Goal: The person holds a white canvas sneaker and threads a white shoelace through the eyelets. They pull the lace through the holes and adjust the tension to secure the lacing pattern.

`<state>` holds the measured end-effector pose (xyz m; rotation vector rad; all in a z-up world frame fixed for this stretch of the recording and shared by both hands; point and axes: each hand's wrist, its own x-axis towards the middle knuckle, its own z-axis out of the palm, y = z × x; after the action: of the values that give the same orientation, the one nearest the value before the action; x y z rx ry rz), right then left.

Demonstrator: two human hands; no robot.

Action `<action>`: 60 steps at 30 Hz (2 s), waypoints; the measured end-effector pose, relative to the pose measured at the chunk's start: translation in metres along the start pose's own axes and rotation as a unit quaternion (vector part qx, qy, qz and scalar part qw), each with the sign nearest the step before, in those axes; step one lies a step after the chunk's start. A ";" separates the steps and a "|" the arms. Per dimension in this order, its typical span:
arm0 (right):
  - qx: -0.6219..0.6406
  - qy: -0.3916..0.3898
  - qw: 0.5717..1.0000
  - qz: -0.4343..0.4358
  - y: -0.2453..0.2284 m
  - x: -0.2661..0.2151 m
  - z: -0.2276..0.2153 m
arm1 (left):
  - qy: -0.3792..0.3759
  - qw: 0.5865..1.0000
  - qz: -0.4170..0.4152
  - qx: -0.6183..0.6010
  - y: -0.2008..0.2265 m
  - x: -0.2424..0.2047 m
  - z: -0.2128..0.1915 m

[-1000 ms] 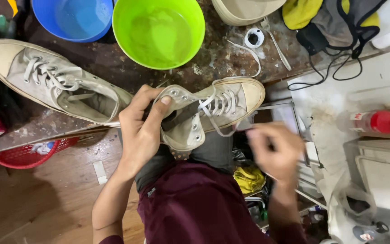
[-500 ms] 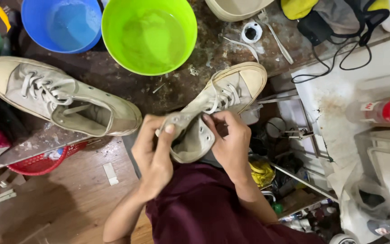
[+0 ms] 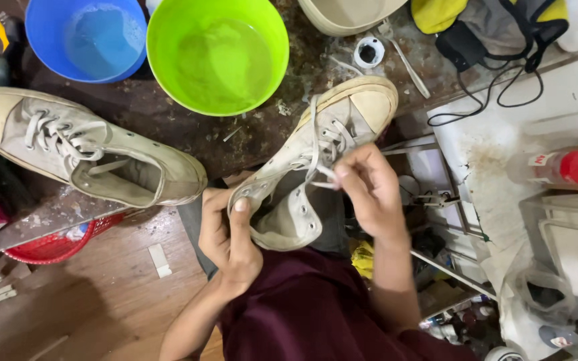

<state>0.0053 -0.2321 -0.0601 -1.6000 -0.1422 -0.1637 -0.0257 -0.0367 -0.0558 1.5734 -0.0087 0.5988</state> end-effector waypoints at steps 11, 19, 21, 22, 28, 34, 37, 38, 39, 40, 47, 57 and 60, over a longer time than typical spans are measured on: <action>0.078 -0.086 0.992 0.051 -0.019 0.006 -0.019 | 0.019 0.998 -0.042 0.042 0.011 0.011 0.006; -0.284 -0.203 0.937 -0.008 -0.027 0.012 -0.043 | 0.046 0.991 -0.080 0.099 -0.001 0.009 0.003; -0.091 -0.137 0.984 -0.069 -0.020 0.009 -0.047 | 0.046 0.992 -0.064 0.099 -0.001 0.009 0.004; -0.091 -0.135 0.984 -0.067 -0.010 0.008 -0.056 | 0.044 0.992 -0.065 0.099 0.003 0.011 0.006; 0.655 -0.211 0.726 -0.001 0.007 0.012 -0.085 | 0.035 0.990 -0.085 0.109 0.010 0.020 0.011; -0.148 -0.261 0.952 0.069 -0.041 0.017 -0.132 | 0.052 0.986 -0.111 0.112 0.003 0.023 0.005; -0.351 -0.081 0.931 0.066 -0.036 0.009 -0.144 | 0.065 0.986 -0.117 0.096 0.003 0.022 0.007; -0.412 0.087 0.907 0.029 -0.032 0.008 -0.139 | 0.046 0.990 -0.105 0.086 0.007 0.021 0.011; -0.458 0.252 0.852 -0.011 -0.028 0.007 -0.133 | 0.028 0.993 -0.092 0.076 0.012 0.020 0.014; -0.455 0.247 0.855 -0.010 -0.027 0.003 -0.113 | 0.032 0.992 -0.093 0.081 0.011 0.011 0.014; 0.154 0.058 0.975 0.148 0.034 -0.031 -0.034 | -0.095 0.995 0.011 0.024 0.001 -0.038 0.020; 0.032 0.187 0.969 0.158 0.095 -0.085 -0.037 | -0.471 0.855 -0.157 -0.149 -0.031 -0.060 0.029; 0.061 0.218 0.959 0.170 0.083 -0.085 -0.025 | -0.468 0.854 -0.227 -0.006 -0.035 -0.033 0.051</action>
<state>-0.0628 -0.2596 -0.1573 -1.4065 0.4542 -0.2306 -0.0226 -0.0915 -0.0992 1.6387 -0.3640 -0.5740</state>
